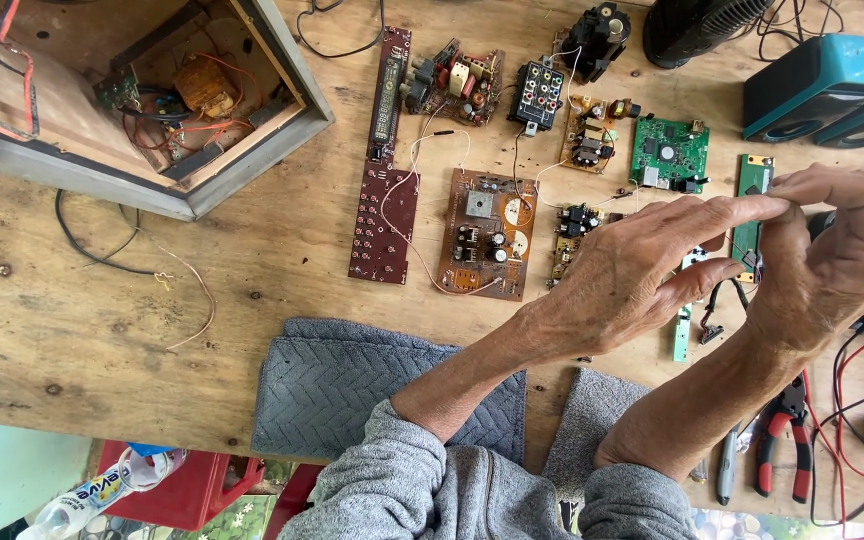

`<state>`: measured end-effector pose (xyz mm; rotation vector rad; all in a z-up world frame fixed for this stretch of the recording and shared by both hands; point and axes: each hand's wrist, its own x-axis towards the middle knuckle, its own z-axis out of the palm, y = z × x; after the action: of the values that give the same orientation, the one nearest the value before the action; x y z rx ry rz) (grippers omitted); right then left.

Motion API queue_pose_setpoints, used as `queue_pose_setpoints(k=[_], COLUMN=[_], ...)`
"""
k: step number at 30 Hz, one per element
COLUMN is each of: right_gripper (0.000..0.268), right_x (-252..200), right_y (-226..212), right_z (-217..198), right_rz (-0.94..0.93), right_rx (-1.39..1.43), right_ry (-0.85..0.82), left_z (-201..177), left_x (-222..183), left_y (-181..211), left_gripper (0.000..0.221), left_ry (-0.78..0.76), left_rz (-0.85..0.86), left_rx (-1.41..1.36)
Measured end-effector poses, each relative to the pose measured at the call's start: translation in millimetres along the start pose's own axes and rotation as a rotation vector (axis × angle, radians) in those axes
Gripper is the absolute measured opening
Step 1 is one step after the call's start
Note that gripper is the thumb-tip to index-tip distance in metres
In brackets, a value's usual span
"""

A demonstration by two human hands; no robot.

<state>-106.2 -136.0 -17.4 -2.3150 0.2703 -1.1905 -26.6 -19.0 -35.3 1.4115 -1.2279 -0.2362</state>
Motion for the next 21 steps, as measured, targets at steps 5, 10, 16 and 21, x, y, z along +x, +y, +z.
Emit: queue_pose_setpoints(k=[5, 10, 16, 21], right_gripper=[0.009, 0.01, 0.006, 0.014], right_x=[0, 0, -1, 3], right_y=[1, -2, -3, -9], right_z=[1, 2, -1, 0], right_rz=[0.018, 0.08, 0.099, 0.039], right_rx=[-0.009, 0.014, -0.025, -0.018], right_ry=[0.015, 0.035, 0.025, -0.005], left_z=[5, 5, 5, 1], left_x=[-1, -2, 0, 2], left_y=[-2, -2, -2, 2], left_gripper=[0.048, 0.055, 0.057, 0.052], left_ry=[-0.006, -0.044, -0.015, 0.021], left_rz=[-0.016, -0.042, 0.001, 0.001], left_rx=[0.036, 0.023, 0.025, -0.046])
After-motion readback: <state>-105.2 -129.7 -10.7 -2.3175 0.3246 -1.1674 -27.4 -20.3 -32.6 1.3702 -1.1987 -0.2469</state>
